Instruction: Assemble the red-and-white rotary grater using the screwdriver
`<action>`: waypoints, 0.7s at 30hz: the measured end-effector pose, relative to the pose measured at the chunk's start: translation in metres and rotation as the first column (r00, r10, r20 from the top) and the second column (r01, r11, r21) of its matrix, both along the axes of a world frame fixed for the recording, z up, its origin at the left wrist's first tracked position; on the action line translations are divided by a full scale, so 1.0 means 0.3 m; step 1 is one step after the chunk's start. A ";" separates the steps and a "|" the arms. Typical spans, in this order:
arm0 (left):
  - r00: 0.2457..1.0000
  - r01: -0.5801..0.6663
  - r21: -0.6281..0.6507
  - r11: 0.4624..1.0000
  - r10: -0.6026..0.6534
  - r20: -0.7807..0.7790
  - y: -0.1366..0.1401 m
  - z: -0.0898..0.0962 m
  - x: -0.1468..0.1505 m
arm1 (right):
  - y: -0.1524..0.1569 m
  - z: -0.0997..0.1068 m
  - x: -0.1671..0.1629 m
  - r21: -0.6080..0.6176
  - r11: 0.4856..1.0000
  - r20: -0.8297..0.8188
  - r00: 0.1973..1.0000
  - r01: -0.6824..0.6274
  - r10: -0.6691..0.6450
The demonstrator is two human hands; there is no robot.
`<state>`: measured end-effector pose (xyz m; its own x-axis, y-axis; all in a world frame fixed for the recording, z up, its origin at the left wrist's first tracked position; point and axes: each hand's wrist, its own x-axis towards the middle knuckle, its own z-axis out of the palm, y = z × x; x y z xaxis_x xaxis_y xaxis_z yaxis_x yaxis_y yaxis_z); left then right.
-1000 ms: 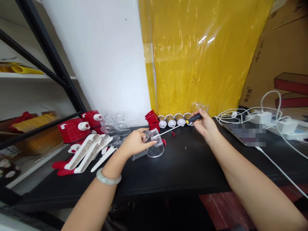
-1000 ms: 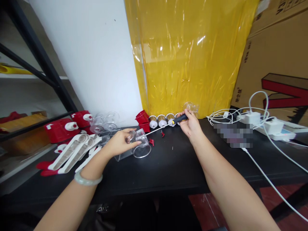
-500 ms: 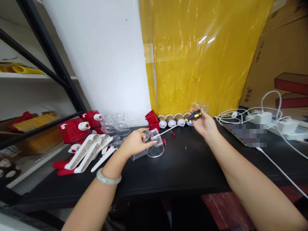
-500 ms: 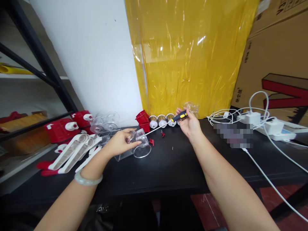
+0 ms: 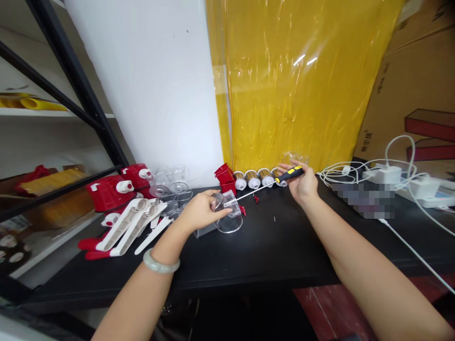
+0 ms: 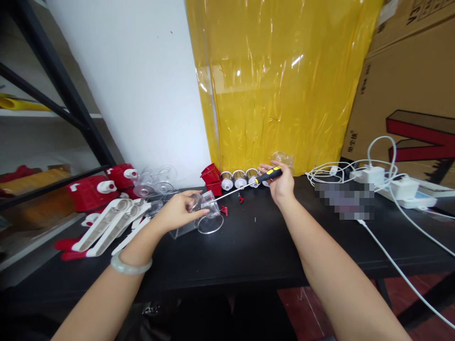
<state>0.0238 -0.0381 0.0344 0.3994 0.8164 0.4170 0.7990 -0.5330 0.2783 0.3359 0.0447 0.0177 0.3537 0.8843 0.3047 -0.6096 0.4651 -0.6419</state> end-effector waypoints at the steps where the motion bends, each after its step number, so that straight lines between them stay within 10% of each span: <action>1: 1.000 0.001 0.001 1.000 -0.001 -0.002 -0.001 0.001 0.000 | 0.002 -0.001 0.000 -0.007 1.000 0.007 1.000 -0.013 0.013; 8: 1.000 0.011 0.012 1.000 -0.011 -0.002 -0.005 0.002 0.002 | 0.029 -0.026 0.023 -0.089 0.959 0.190 0.950 0.267 -0.247; 15: 1.000 0.011 0.014 1.000 -0.011 0.005 -0.004 0.003 0.003 | 0.029 -0.029 0.016 -0.071 0.994 0.112 0.990 0.088 -0.080; 21: 1.000 -0.002 0.004 1.000 0.002 0.004 -0.002 0.003 0.005 | 0.027 -0.029 0.019 -0.081 0.950 0.228 0.934 0.301 -0.276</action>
